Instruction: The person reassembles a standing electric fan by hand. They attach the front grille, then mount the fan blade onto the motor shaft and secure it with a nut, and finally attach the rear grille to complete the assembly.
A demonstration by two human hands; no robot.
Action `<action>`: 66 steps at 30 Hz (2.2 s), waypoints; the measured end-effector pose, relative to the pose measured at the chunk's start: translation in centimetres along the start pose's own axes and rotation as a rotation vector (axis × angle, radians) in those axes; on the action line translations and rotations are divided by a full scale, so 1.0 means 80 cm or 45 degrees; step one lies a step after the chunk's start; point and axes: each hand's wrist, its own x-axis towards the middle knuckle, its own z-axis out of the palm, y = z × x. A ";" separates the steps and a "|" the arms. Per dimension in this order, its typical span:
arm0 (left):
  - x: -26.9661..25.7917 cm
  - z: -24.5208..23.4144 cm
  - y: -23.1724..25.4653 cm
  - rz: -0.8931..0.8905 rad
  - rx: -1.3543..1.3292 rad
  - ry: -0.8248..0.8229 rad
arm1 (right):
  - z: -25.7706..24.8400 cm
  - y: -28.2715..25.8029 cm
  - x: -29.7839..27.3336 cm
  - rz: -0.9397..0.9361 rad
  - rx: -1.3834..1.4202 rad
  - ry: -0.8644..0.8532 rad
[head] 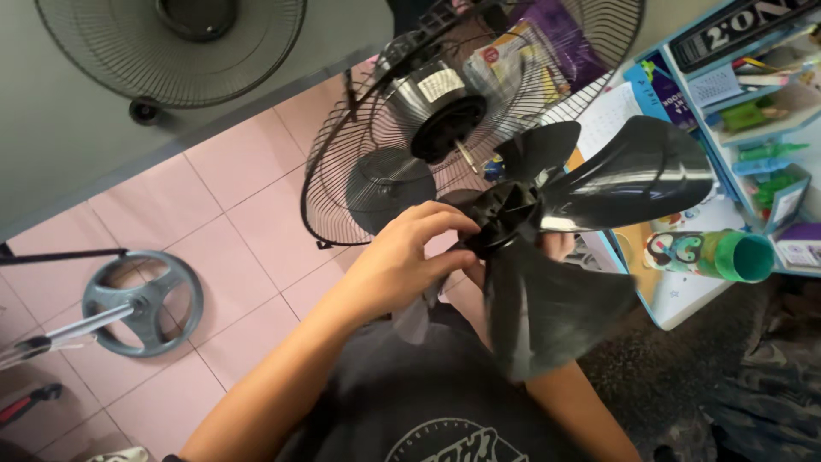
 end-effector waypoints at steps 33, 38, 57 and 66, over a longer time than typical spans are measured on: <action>-0.005 0.001 -0.031 0.105 0.332 0.239 | 0.015 0.009 0.026 1.328 1.911 -0.056; -0.030 -0.017 -0.007 0.382 0.692 0.867 | 0.038 0.010 0.029 1.123 1.693 -0.102; -0.011 -0.056 -0.012 0.100 0.643 0.960 | 0.032 -0.020 0.066 1.121 1.503 -0.033; -0.010 -0.039 -0.015 0.078 0.619 1.066 | 0.009 -0.038 0.093 1.022 0.807 -0.110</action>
